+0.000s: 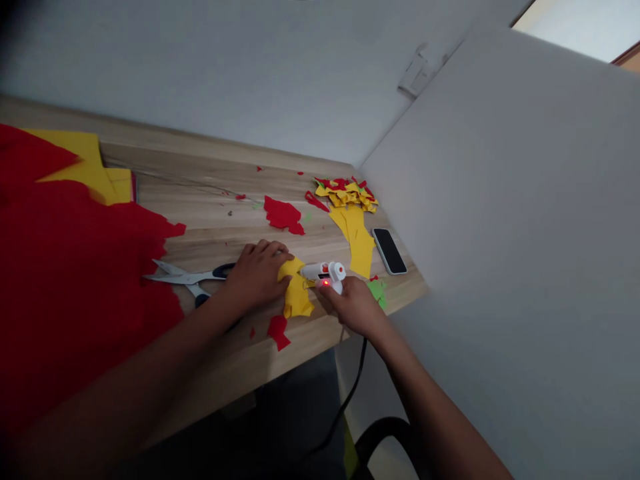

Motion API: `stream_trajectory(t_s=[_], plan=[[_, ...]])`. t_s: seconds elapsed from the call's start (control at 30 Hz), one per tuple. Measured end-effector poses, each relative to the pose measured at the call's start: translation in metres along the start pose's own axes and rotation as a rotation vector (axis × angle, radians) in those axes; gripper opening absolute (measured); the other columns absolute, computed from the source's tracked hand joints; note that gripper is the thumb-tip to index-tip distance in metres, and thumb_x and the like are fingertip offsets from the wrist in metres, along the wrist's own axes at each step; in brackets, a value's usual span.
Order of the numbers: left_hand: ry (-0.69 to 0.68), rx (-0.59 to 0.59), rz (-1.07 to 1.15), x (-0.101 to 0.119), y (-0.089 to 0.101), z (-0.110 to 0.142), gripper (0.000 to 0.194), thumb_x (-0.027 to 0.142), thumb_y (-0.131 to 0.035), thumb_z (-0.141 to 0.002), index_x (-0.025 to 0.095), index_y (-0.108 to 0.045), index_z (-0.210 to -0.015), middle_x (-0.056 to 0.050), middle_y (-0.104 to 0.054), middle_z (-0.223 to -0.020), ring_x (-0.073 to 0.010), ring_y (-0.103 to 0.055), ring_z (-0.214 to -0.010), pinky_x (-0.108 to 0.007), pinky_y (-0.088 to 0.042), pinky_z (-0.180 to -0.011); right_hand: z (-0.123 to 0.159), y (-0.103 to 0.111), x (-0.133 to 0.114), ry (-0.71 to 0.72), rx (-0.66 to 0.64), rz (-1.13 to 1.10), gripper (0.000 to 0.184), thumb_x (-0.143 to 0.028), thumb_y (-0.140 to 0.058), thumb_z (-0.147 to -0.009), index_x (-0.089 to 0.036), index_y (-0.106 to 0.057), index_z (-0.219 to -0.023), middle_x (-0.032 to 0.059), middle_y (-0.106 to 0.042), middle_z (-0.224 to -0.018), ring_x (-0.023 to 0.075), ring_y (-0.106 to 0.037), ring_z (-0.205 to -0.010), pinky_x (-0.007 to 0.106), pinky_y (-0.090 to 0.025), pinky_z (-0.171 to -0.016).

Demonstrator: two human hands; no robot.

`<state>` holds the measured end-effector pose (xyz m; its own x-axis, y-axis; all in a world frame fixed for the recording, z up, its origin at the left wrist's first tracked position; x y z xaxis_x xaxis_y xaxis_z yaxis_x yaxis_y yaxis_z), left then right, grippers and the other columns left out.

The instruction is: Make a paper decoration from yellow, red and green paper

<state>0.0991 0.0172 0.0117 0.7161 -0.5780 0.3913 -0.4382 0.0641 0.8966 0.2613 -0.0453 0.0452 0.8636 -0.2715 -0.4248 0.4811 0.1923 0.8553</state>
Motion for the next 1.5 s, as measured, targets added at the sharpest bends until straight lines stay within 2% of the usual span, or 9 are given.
stream_trajectory(t_s=[0.13,0.27,0.73,1.23,1.5], plan=[[-0.005,0.003,-0.018,0.000,-0.001,0.000,0.035,0.031,-0.060,-0.082,0.021,-0.066,-0.115,-0.010,-0.061,-0.123,-0.0308,-0.048,-0.116,-0.047,-0.036,-0.095,0.002,0.006,0.001,-0.003,0.025,-0.012,0.054,-0.055,-0.052,-0.088,-0.022,-0.047,-0.046,0.0003,-0.050,-0.036,0.0136,-0.053,-0.041,0.027,-0.037,-0.048],[-0.003,-0.006,-0.022,0.000,-0.003,0.000,0.035,0.031,-0.059,-0.082,0.022,-0.066,-0.116,-0.009,-0.061,-0.125,-0.0298,-0.048,-0.117,-0.047,-0.035,-0.096,-0.002,0.003,0.004,-0.031,-0.011,-0.044,0.057,-0.061,-0.050,-0.088,-0.021,-0.049,-0.047,0.0016,-0.053,-0.038,0.0131,-0.053,-0.040,0.025,-0.037,-0.047],[0.014,-0.013,-0.027,-0.001,-0.003,-0.001,0.036,0.032,-0.059,-0.082,0.022,-0.066,-0.116,-0.007,-0.061,-0.125,-0.0290,-0.048,-0.117,-0.046,-0.035,-0.096,-0.016,0.000,-0.010,-0.022,-0.008,0.145,0.054,-0.061,-0.052,-0.085,-0.022,-0.048,-0.048,0.0042,-0.053,-0.043,0.0176,-0.056,-0.048,0.029,-0.034,-0.051],[0.014,-0.020,-0.037,-0.001,-0.004,-0.001,0.039,0.034,-0.061,-0.081,0.022,-0.065,-0.118,-0.008,-0.061,-0.125,-0.0292,-0.048,-0.118,-0.046,-0.036,-0.096,-0.024,0.002,-0.012,0.022,0.011,0.155,0.054,-0.060,-0.051,-0.087,-0.021,-0.053,-0.050,0.0043,-0.051,-0.042,0.0173,-0.053,-0.047,0.029,-0.033,-0.051],[0.008,-0.004,-0.030,-0.001,-0.004,0.000,0.039,0.035,-0.061,-0.082,0.024,-0.067,-0.119,-0.007,-0.061,-0.125,-0.0295,-0.048,-0.117,-0.047,-0.036,-0.095,-0.022,0.002,-0.013,0.012,-0.001,0.175,0.055,-0.057,-0.050,-0.089,-0.021,-0.049,-0.047,0.0050,-0.053,-0.043,0.0178,-0.056,-0.050,0.028,-0.034,-0.052]])
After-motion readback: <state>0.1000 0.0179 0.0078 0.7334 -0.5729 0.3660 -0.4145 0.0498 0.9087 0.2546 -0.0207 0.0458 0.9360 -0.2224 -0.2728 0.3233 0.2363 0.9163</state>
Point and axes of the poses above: each hand's wrist, its own z-axis away from the middle knuckle, its own y-axis out of the back of the hand, x = y × z, the point moved 8 cm from there along -z, towards the middle knuckle
